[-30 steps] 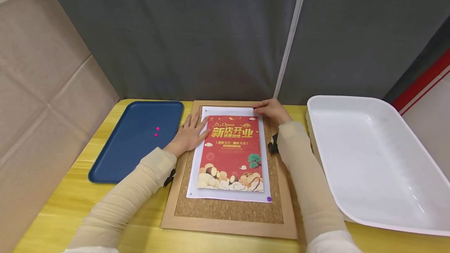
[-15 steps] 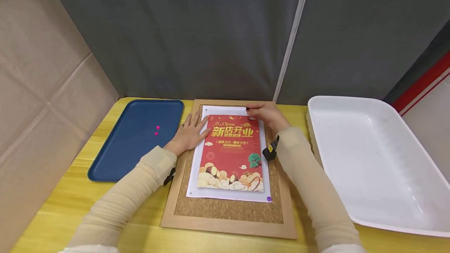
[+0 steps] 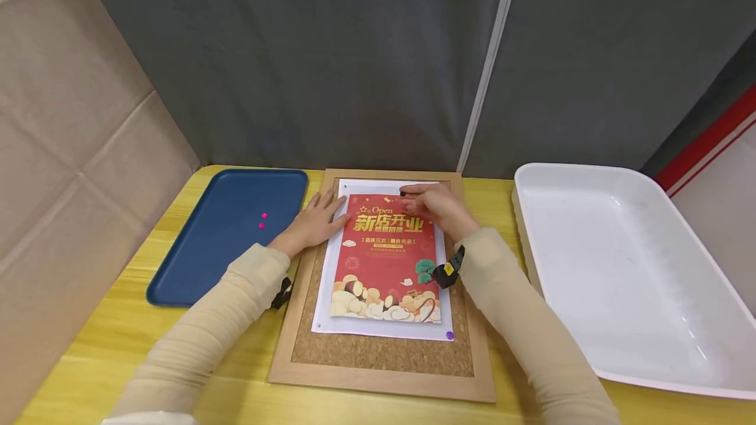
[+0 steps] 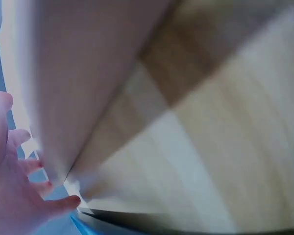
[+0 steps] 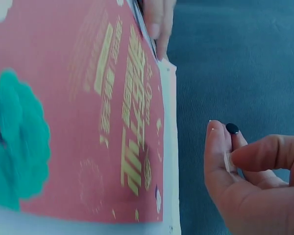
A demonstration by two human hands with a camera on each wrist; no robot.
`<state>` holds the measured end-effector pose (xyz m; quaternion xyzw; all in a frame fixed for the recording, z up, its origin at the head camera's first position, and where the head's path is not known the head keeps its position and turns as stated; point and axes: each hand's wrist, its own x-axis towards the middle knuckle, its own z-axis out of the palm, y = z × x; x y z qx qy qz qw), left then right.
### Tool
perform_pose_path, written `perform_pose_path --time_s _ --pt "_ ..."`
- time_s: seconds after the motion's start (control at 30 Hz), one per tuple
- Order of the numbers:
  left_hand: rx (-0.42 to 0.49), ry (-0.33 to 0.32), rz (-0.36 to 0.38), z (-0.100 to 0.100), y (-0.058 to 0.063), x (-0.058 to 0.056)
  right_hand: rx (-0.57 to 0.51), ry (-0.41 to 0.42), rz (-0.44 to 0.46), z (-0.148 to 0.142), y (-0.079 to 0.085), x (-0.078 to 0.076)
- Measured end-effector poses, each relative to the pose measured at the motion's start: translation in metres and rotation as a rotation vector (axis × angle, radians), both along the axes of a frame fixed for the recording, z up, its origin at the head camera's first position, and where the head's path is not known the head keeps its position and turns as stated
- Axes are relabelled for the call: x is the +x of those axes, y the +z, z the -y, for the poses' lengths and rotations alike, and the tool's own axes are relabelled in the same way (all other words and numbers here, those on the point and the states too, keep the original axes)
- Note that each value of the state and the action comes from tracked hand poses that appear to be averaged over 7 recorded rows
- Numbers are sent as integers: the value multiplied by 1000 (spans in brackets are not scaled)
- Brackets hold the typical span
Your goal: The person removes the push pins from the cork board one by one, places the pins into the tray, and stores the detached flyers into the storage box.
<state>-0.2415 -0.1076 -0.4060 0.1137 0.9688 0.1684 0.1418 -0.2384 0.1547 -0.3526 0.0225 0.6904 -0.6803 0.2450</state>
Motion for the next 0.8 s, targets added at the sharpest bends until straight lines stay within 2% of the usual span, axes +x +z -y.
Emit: perform_pose_path --time_s 0.07,0.2,0.4,0.67,0.8 --pt "52 -1 -6 3 3 -1 -16 -2 7 3 -1 2" --pt "164 -5 -71 10 9 1 -68 -9 39 12 -3 6" --pt "283 33 -170 33 22 11 -74 -18 69 27 0 12" --pt "355 136 -123 80 35 29 -52 16 85 49 -1 19" --pt "346 172 -136 106 38 39 -70 44 98 62 -1 23"
